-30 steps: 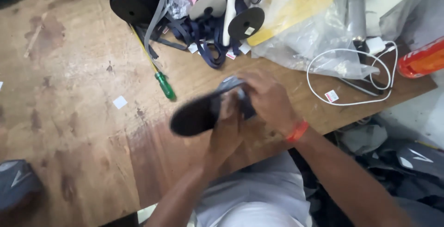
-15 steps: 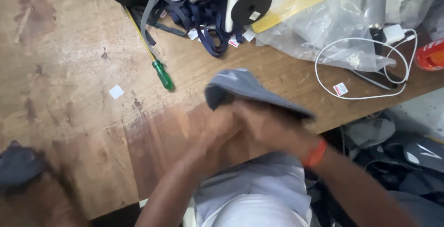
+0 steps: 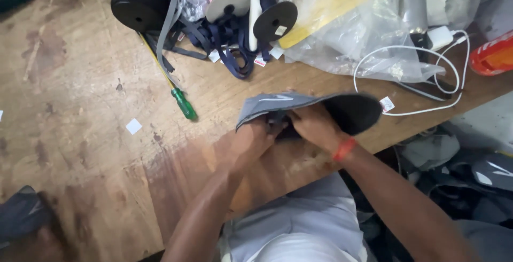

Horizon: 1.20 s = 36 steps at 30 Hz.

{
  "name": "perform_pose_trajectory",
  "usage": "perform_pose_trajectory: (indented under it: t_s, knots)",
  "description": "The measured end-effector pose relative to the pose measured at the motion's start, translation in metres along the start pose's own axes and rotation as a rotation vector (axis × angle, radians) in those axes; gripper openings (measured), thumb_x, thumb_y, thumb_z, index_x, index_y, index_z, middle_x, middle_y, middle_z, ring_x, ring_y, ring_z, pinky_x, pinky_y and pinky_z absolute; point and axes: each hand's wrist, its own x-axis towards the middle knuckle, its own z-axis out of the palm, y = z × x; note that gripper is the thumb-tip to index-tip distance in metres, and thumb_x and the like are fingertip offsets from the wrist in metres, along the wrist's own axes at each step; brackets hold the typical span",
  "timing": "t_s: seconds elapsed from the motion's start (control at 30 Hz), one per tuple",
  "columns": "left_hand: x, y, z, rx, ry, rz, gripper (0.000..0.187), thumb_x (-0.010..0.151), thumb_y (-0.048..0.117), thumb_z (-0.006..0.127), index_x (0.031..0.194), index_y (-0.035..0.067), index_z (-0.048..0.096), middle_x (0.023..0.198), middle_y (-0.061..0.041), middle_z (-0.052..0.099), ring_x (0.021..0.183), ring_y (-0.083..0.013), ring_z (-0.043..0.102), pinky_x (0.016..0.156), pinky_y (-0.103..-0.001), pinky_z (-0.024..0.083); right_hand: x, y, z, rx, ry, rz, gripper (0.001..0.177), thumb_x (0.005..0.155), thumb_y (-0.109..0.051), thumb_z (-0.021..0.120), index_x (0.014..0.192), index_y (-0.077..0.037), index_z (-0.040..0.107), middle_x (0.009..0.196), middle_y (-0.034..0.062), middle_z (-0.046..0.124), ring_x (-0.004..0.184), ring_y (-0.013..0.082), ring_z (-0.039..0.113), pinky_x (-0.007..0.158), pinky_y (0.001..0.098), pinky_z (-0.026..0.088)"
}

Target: The person sits at a wooden workbench and fits black insoles into gray fabric shoe uppers, pressing and turning each upper to seat the insole inside. They set finished pairs aside, receive another upper from a nearby person, and repeat the fitting on the next shoe.

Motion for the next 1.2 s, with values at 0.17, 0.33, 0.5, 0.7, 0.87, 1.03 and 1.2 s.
perform_pose_trajectory:
  t_s: [0.17,0.33,0.5,0.7,0.87,1.03,1.2]
  knots:
    - [0.012,-0.063,0.062,0.022,0.086,0.174,0.055,0.095,0.023,0.062,0.144,0.000,0.048,0.146,-0.028,0.047,0.135,-0.0460,0.045,0.113,-0.050,0.037,-0.017,-0.010,-0.020,-0.212,-0.016,-0.222,0.051,0.093,-0.009,0.059,0.143,-0.009,0.056,0.150,0.0147,0.057,0.145,0.0367,0.049,0.120,0.0586,0.026]
    - [0.015,-0.057,0.051,0.056,0.159,0.320,0.061,0.099,0.018,0.058,0.153,-0.002,0.041,0.160,-0.031,0.037,0.149,-0.0478,0.035,0.124,-0.050,0.030,0.008,-0.044,-0.028,0.191,-0.081,0.087,0.058,0.091,-0.038,0.075,0.135,-0.005,0.059,0.140,0.0169,0.058,0.134,0.0371,0.053,0.113,0.0476,0.039]
    - [-0.004,0.073,-0.057,0.163,-0.451,-0.449,0.044,0.103,0.037,0.044,0.142,0.018,0.052,0.140,-0.016,0.059,0.128,-0.0391,0.057,0.105,-0.050,0.046,-0.001,-0.005,0.010,-0.004,-0.041,0.181,0.055,0.089,-0.041,0.075,0.128,-0.003,0.065,0.130,0.0207,0.063,0.122,0.0420,0.057,0.105,0.0502,0.043]
    - [-0.008,-0.031,0.019,-0.065,-0.052,0.238,0.037,0.100,0.024,0.055,0.131,0.004,0.060,0.127,-0.026,0.065,0.120,-0.0450,0.058,0.100,-0.051,0.046,-0.006,0.023,0.048,-0.147,0.052,0.233,0.035,0.088,-0.018,0.067,0.121,-0.008,0.069,0.125,0.0164,0.070,0.119,0.0391,0.062,0.104,0.0498,0.046]
    - [-0.013,-0.039,0.031,0.073,-0.117,0.262,0.041,0.098,0.024,0.056,0.134,0.005,0.060,0.118,-0.026,0.067,0.109,-0.0446,0.062,0.093,-0.051,0.048,0.001,0.027,0.029,-0.074,0.046,0.017,0.041,0.085,-0.015,0.067,0.125,-0.006,0.066,0.129,0.0191,0.067,0.124,0.0401,0.059,0.109,0.0496,0.043]
    - [-0.021,-0.044,0.058,0.250,-0.233,0.159,0.044,0.096,0.021,0.052,0.137,0.005,0.059,0.104,-0.024,0.071,0.093,-0.0399,0.068,0.085,-0.049,0.050,-0.002,0.023,-0.019,-0.040,-0.246,-0.019,0.051,0.089,-0.019,0.062,0.137,-0.002,0.058,0.138,0.0241,0.060,0.131,0.0416,0.053,0.112,0.0480,0.040]
    - [-0.021,-0.058,0.092,0.410,0.015,0.387,0.031,0.094,0.012,0.055,0.120,0.000,0.066,0.102,-0.020,0.074,0.094,-0.0332,0.071,0.087,-0.043,0.053,-0.002,-0.027,-0.053,0.040,-0.195,0.138,0.051,0.101,-0.031,0.048,0.143,-0.004,0.052,0.148,0.0189,0.052,0.135,0.0364,0.049,0.109,0.0440,0.039]
